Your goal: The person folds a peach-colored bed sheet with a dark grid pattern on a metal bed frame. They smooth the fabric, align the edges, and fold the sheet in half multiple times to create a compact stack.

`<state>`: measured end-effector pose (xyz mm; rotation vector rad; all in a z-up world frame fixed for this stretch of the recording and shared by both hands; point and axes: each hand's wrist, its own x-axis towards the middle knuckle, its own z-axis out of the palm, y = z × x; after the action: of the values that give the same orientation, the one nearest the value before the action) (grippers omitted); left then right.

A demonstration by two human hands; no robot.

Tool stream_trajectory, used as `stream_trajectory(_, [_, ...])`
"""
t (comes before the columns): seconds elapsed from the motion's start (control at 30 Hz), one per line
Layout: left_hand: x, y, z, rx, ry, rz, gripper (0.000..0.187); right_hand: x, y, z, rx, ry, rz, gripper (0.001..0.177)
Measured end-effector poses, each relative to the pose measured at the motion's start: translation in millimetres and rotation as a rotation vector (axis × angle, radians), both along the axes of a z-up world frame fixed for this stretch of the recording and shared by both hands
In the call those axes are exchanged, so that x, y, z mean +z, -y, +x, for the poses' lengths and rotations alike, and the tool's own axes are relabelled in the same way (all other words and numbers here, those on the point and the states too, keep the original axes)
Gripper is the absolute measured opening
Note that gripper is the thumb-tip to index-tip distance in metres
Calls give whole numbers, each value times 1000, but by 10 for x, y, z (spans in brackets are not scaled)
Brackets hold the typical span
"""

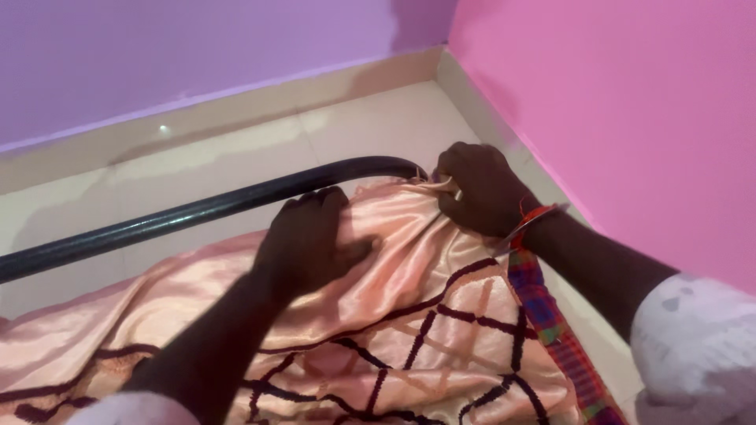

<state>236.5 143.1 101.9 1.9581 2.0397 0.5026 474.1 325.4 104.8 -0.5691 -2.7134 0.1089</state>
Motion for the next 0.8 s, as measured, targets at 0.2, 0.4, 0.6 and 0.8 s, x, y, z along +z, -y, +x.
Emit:
stream_trajectory(0.2, [29,-213,-92,-198,110,145,71,368,8,-35,-298,194,-292,34])
stream_trajectory(0.4, [-122,-265,-13,-181,29,167,80,467,-95,152,-245,221,-173,35])
stream_trajectory(0.6, [-231,-233,40,-83,91,70,76,410,-74,132,-273,128,-289,33])
stream_trajectory(0.8, [-185,-305,-27,-82,202,-29,79,462,-129,100,-340,137,-398,35])
